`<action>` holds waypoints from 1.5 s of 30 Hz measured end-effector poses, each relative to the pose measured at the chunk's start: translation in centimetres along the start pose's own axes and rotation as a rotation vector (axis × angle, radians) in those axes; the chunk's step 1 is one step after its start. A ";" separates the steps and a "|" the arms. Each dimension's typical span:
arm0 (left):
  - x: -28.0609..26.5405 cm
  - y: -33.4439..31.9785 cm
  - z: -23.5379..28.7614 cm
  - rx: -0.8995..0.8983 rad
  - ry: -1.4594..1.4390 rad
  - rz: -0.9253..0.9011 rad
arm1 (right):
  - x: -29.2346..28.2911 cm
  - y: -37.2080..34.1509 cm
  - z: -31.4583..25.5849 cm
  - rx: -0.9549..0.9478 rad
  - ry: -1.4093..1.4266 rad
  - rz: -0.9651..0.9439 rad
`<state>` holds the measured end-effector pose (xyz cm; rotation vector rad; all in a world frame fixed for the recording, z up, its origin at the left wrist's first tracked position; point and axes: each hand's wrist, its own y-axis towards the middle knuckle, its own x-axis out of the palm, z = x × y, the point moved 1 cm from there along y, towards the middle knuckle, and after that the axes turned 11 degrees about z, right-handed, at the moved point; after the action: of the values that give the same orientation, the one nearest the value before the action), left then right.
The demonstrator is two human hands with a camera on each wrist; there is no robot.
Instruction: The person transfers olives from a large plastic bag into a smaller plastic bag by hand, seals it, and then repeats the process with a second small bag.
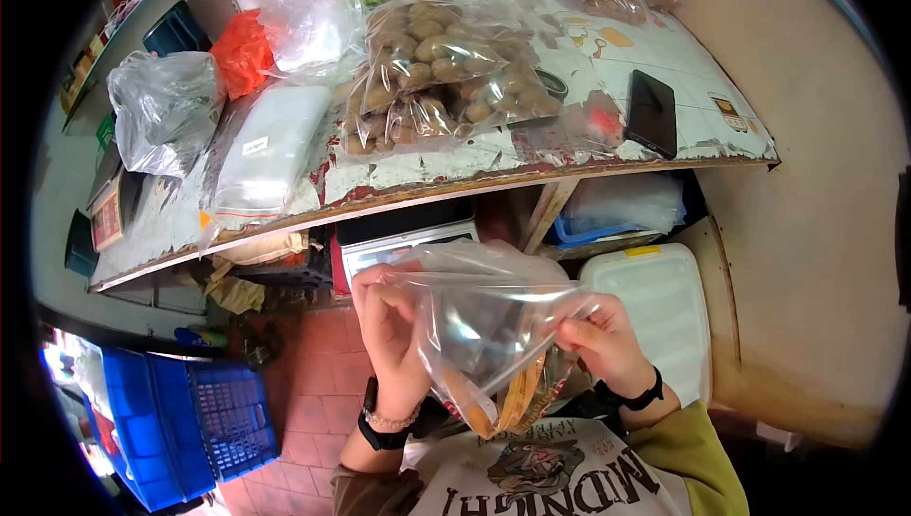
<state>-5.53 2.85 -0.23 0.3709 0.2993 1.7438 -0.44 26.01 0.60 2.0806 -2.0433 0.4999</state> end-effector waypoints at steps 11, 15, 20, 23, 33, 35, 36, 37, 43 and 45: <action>-0.3 0.2 0.2 0.116 0.012 -0.095 | -2.9 0.3 -10.0 -1.199 -0.376 0.710; -0.2 0.3 0.7 0.149 0.100 -0.186 | 4.6 2.4 -9.8 -1.200 -1.076 0.029; -0.1 -0.5 0.7 0.216 0.117 -0.159 | 9.3 4.9 -4.6 -1.092 -1.096 -0.231; -0.8 -1.4 -0.7 0.049 -0.036 -0.093 | 9.5 5.6 -3.8 -1.029 -1.030 -0.325; -0.5 -0.9 -0.4 -0.028 -0.269 0.057 | 6.6 5.3 -5.7 0.259 0.256 -0.538; -0.6 -0.8 -0.4 -0.044 -0.261 0.034 | 6.2 4.7 -5.9 0.374 0.399 -0.529; -0.5 -0.8 -0.4 -0.052 -0.263 0.033 | 5.9 4.5 -5.5 0.379 0.399 -0.522; -0.4 -0.7 -0.5 -0.041 -0.258 0.041 | 5.4 4.4 -4.9 0.372 0.425 -0.567; 0.1 -0.6 0.1 -0.076 -0.243 0.040 | 5.7 4.1 -3.7 0.363 0.517 -0.626; 0.1 -0.6 0.2 -0.071 -0.219 0.041 | 6.3 3.8 -3.9 0.407 0.626 -0.610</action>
<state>-4.90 3.09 -0.32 0.5144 0.0722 1.7308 -4.65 21.35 6.08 2.2063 -0.9605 1.3071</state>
